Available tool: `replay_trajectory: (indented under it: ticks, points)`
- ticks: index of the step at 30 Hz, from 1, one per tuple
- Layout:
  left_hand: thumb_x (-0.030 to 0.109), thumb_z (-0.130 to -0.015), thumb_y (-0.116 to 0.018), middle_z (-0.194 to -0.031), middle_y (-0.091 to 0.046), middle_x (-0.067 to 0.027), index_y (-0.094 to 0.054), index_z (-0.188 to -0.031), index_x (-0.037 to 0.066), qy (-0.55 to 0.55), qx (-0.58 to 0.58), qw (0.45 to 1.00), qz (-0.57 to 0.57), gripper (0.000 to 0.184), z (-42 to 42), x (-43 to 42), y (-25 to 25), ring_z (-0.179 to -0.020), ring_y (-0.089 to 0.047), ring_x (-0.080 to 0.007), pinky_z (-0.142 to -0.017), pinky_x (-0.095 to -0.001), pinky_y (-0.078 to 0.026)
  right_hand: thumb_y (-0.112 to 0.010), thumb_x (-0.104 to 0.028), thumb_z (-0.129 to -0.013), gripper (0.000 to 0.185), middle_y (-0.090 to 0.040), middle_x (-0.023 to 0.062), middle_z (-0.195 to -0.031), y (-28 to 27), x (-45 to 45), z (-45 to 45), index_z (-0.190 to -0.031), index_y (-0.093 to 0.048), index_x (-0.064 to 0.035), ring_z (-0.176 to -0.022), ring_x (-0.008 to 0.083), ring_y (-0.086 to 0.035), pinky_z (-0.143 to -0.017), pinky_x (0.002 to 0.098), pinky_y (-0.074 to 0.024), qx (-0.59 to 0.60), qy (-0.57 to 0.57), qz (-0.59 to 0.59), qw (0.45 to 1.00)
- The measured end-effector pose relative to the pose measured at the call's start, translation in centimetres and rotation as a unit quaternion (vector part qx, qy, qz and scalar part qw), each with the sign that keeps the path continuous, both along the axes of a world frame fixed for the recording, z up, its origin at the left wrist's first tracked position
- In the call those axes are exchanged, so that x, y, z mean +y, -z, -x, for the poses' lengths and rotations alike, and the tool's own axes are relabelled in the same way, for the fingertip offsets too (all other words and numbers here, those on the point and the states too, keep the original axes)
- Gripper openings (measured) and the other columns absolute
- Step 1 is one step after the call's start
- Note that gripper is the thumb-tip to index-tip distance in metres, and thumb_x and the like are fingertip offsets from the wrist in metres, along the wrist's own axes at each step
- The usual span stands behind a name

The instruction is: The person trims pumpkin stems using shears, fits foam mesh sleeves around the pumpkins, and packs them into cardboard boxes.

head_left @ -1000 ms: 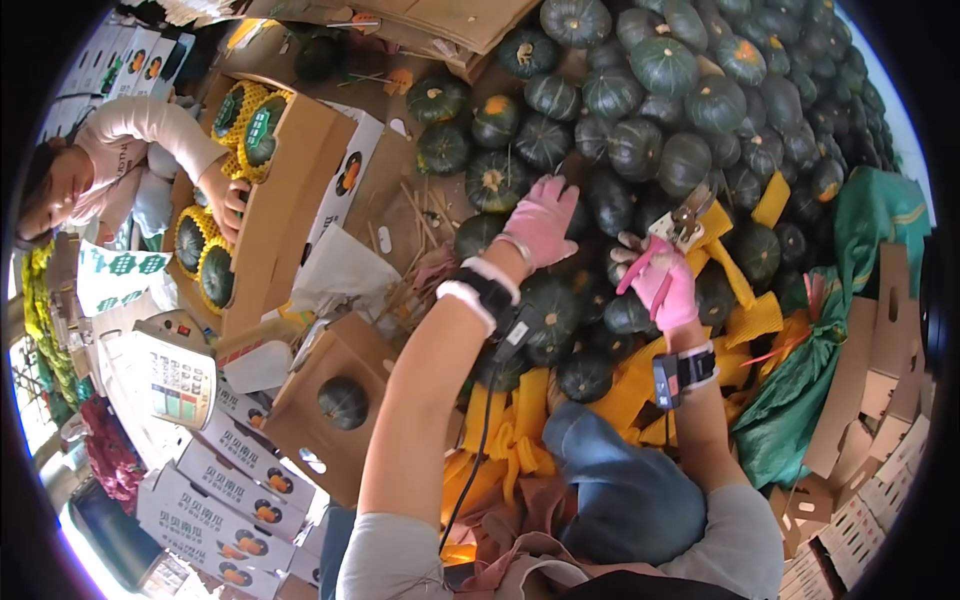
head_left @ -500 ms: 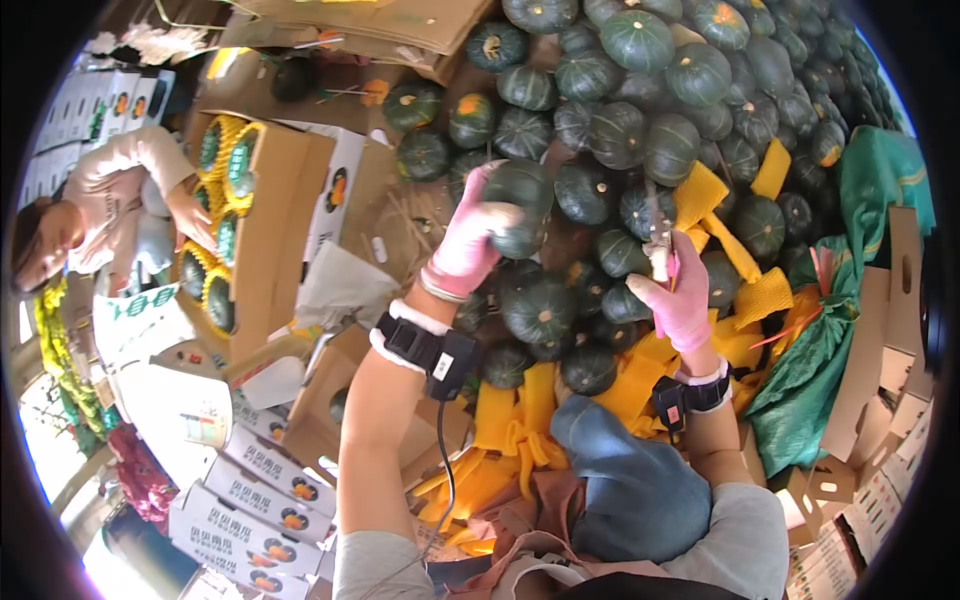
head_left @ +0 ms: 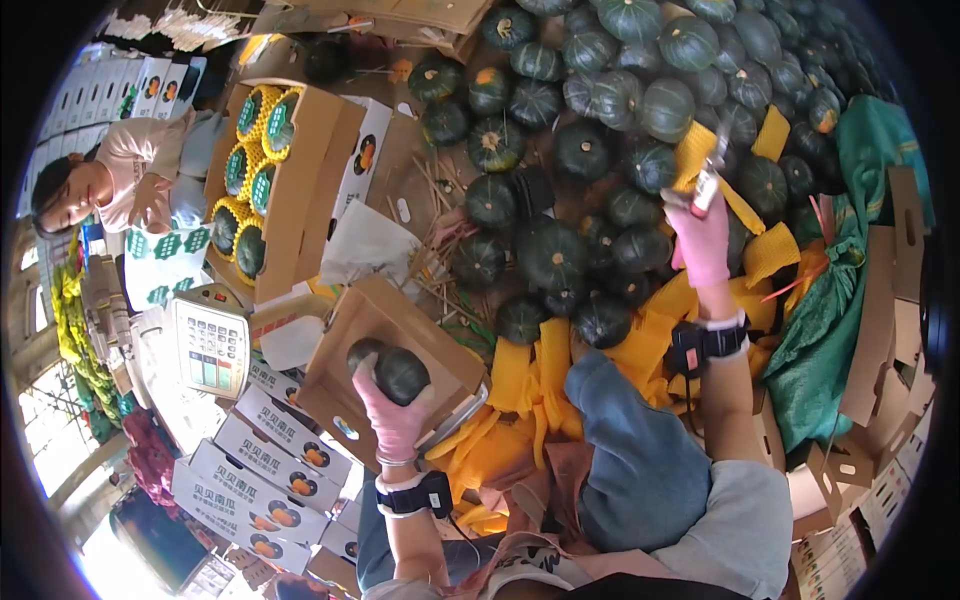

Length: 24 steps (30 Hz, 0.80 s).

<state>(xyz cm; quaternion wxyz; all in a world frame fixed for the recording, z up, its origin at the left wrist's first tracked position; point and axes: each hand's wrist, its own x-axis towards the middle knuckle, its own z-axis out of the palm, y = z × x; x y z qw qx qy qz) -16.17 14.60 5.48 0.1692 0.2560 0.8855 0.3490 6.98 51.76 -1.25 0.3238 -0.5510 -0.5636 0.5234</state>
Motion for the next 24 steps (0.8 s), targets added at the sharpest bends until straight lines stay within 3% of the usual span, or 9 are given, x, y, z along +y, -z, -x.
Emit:
replay_trajectory:
  ticks: [4, 7, 11, 13, 15, 19, 20, 22, 24]
  points:
    - [0.014, -0.05, -0.08, -0.112, -0.045, -0.018, -0.042, -0.118, 0.004, 0.02, 0.116, 0.987, 0.107, 0.079, -2.5, -0.3, 1.3, -0.108, -0.044, -0.0351, -0.095, -0.0434, -0.038, -0.06, -0.012, -0.076, 0.026, -0.064, 0.0169, -0.088, 0.2, 1.8, 6.2, -0.095, -0.048, 0.0003, -0.079, 0.0355, -0.062, -0.069, 0.0409, -0.0489, -0.302, -0.17, -0.16, 0.925]
    - [0.014, -0.058, -0.079, -0.117, -0.044, -0.0205, -0.04, -0.123, 0.0, -0.052, 0.029, 0.995, 0.077, 0.077, -4.2, -0.9, 4.1, -0.113, -0.041, -0.0388, -0.099, -0.0439, -0.035, -0.062, -0.016, -0.075, 0.028, -0.061, 0.0171, -0.089, 1.4, 2.9, 10.9, -0.096, -0.049, -0.0032, -0.086, 0.0372, -0.059, -0.075, 0.0453, -0.0462, -0.402, -0.308, -0.244, 0.827]
    - [0.007, -0.072, -0.07, -0.119, -0.048, -0.0201, -0.045, -0.123, 0.002, 0.023, 0.015, 0.994, 0.104, 0.057, -3.1, -1.5, 3.3, -0.113, -0.047, -0.0349, -0.095, -0.0394, -0.04, -0.065, -0.021, -0.074, 0.029, -0.057, 0.0105, -0.094, 5.4, 1.2, 14.5, -0.095, -0.051, -0.0071, -0.089, 0.028, -0.058, -0.073, 0.0438, -0.0442, -0.545, -0.327, -0.318, 0.704]
    - [0.005, -0.075, -0.067, -0.115, -0.053, -0.0184, -0.049, -0.119, 0.002, -0.049, -0.051, 0.994, 0.085, 0.047, -2.2, -3.5, 3.8, -0.106, -0.053, -0.0321, -0.09, -0.0367, -0.044, -0.066, -0.021, -0.074, 0.029, -0.057, 0.0099, -0.093, 6.7, 0.7, 15.1, -0.095, -0.051, -0.008, -0.088, 0.0276, -0.057, -0.073, 0.0447, -0.0435, -0.59, -0.326, -0.354, 0.649]
    - [0.005, -0.077, -0.066, -0.105, -0.059, -0.0162, -0.054, -0.112, 0.001, -0.11, -0.06, 0.99, 0.072, 0.038, -2.1, -4.7, 4.4, -0.094, -0.06, -0.0294, -0.084, -0.0342, -0.048, -0.06, -0.017, -0.075, 0.02, -0.057, 0.0103, -0.09, 7.5, 0.7, 15.1, -0.092, -0.053, -0.0085, -0.085, 0.0283, -0.057, -0.071, 0.045, -0.0429, -0.579, -0.293, -0.406, 0.643]
    - [0.005, -0.077, -0.065, -0.107, -0.058, -0.0163, -0.055, -0.11, 0.0, -0.131, -0.043, 0.985, 0.104, 0.034, -2.5, -3.1, 2.6, -0.095, -0.06, -0.0282, -0.083, -0.0332, -0.048, -0.057, -0.016, -0.078, 0.016, -0.057, 0.0116, -0.089, 8.5, 2.3, 15.3, -0.092, -0.053, -0.0079, -0.084, 0.0297, -0.057, -0.071, 0.0455, -0.0428, -0.552, -0.258, -0.44, 0.66]
    - [0.004, -0.077, -0.065, -0.107, -0.058, -0.0162, -0.056, -0.11, 0.0, -0.109, -0.002, 0.988, 0.113, 0.034, -2.5, -2.7, 2.2, -0.095, -0.06, -0.0278, -0.083, -0.0326, -0.048, -0.058, -0.018, -0.078, 0.018, -0.058, 0.0121, -0.09, 7.9, 2.4, 15.6, -0.092, -0.053, -0.0076, -0.085, 0.0303, -0.057, -0.071, 0.0456, -0.0431, -0.555, -0.252, -0.424, 0.67]
    - [0.002, -0.078, -0.063, -0.108, -0.058, -0.0144, -0.055, -0.111, 0.0, -0.092, 0.036, 0.99, 0.103, 0.034, -2.8, -2.4, 1.2, -0.097, -0.059, -0.0249, -0.085, -0.0314, -0.047, -0.068, -0.029, -0.073, 0.044, -0.057, 0.0146, -0.101, 6.7, 2.8, 15.6, -0.104, -0.047, -0.0053, -0.095, 0.0318, -0.056, -0.078, 0.0467, -0.0429, -0.572, -0.279, -0.314, 0.704]
    - [-0.001, -0.081, -0.058, -0.11, -0.058, -0.0109, -0.053, -0.116, -0.001, -0.105, 0.029, 0.992, 0.059, 0.035, -2.8, -1.8, 0.2, -0.103, -0.057, -0.02, -0.089, -0.0304, -0.046, -0.068, -0.028, -0.072, 0.046, -0.057, 0.0151, -0.102, 6.1, 3.0, 15.2, -0.106, -0.046, -0.0053, -0.097, 0.0336, -0.055, -0.08, 0.0471, -0.0432, -0.557, -0.283, -0.29, 0.725]
